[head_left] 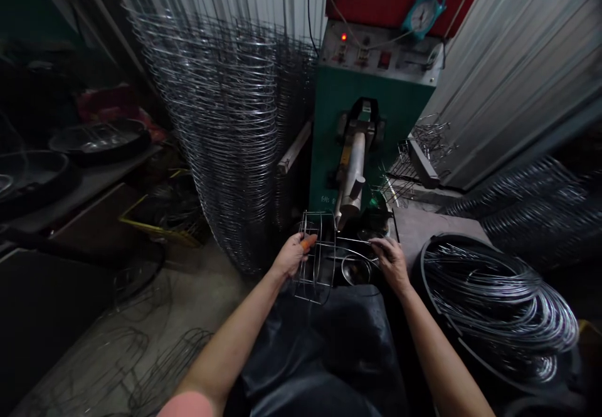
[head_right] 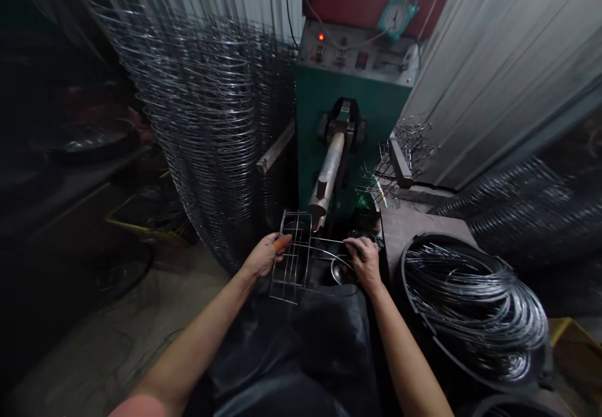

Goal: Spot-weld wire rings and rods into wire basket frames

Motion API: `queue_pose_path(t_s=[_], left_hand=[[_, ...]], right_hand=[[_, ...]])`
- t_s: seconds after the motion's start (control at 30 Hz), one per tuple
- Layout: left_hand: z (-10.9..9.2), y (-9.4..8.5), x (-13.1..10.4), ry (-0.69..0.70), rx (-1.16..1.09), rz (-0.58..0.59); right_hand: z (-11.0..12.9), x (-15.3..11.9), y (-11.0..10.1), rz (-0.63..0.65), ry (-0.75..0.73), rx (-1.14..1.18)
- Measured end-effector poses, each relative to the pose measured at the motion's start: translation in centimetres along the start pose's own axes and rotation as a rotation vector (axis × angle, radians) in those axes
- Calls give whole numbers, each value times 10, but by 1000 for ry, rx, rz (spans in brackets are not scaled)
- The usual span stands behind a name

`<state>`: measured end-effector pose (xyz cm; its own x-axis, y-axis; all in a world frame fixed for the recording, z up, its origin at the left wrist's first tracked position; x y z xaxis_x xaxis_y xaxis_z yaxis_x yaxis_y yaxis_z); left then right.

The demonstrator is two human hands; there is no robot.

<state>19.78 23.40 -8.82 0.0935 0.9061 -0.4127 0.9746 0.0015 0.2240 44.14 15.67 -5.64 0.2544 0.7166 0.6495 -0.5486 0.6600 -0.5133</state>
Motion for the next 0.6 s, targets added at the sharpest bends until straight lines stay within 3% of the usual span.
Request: queue_pose_path(t_s=[0.17,0.6], left_hand=[[-1,3,-1,-13,10,19],[-4,7,3,-48,21,4]], right_hand=[[-5,5,2,76,26,3],[-9,11,6,81,98,80]])
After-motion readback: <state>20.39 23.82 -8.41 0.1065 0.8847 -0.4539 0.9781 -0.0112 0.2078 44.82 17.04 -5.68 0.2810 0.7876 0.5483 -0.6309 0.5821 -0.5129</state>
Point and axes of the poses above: each hand's wrist, its own x-axis towards the middle knuckle, its own y-axis out of the palm, z = x × y, the point moved 4 cm from there along x, towards the middle knuckle, and after that the axes turned 13 degrees about -z, right-handed, at the moved point
